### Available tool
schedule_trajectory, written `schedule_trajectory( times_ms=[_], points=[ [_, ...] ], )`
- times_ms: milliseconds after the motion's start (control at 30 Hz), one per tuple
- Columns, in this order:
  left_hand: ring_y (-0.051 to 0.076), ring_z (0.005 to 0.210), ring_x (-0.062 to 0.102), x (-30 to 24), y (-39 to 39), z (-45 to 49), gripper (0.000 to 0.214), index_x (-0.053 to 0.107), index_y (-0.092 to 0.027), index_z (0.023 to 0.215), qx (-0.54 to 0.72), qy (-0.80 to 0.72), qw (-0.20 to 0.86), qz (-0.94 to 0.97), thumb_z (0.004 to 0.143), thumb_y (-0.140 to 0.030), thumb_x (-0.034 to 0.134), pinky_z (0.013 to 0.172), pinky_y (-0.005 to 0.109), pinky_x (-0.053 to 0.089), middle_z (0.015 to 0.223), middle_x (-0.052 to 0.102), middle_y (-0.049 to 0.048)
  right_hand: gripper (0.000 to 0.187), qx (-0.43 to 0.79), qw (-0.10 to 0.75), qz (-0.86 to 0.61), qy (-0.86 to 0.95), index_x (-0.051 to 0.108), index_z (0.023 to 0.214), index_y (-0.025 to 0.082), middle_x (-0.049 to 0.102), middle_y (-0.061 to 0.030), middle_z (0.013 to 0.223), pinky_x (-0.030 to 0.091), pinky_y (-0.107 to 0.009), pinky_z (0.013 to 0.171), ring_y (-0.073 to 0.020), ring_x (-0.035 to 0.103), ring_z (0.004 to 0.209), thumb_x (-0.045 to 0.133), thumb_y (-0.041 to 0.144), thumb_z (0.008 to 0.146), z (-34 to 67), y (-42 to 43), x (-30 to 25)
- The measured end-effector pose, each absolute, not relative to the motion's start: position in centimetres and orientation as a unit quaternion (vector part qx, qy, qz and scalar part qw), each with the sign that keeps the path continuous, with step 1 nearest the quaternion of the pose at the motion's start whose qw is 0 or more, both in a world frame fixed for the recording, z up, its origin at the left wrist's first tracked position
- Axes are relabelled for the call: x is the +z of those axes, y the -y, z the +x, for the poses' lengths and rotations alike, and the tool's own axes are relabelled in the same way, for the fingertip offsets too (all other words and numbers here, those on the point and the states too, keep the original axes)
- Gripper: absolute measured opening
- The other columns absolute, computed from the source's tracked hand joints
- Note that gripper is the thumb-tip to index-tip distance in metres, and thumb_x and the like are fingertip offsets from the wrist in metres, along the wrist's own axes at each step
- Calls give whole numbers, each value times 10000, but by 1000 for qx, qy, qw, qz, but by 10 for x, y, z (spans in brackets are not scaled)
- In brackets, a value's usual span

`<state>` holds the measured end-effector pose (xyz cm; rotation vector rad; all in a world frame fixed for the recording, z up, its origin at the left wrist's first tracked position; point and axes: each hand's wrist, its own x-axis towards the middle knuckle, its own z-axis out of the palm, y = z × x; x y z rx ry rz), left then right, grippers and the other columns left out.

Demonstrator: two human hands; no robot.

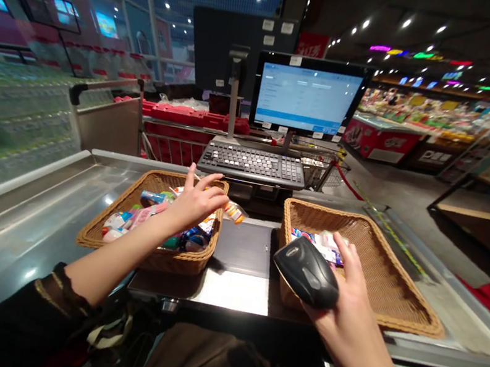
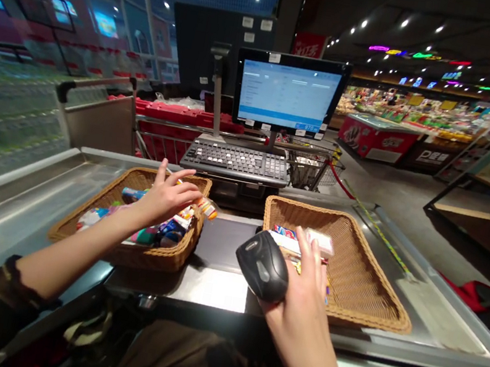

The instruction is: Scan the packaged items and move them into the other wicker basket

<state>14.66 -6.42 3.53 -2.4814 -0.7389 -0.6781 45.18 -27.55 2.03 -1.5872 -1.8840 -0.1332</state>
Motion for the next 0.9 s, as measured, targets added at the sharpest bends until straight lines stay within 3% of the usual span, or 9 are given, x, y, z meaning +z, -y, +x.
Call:
schedule_trajectory(
  times_ms=[233,633,900],
  points=[
    [322,1379,482,43,79,189,184,697,-263,1108,-248,202,254,-913,967,-211,591,1149,800,-29,1073,757,39,685,-43,287,-614,734,482,1452,297,140,-103,1691,340,-750,1115,-461,96,1550,618,165,793,451,281,18],
    [329,1402,452,48,83,206,205,693,-267,1134,-219,197,237,-926,986,-226,557,1146,809,-16,1109,752,42,567,-15,275,-627,729,589,1349,252,134,-101,1698,305,-733,1144,-445,98,1554,572,130,795,450,286,17],
    [323,1409,446,50,82,207,225,703,-283,1131,-224,202,224,-927,973,-197,568,1147,800,-45,1114,751,45,593,-24,279,-626,728,551,1392,265,126,-101,1698,323,-725,1140,-434,89,1559,554,127,816,450,288,20]
  ],
)
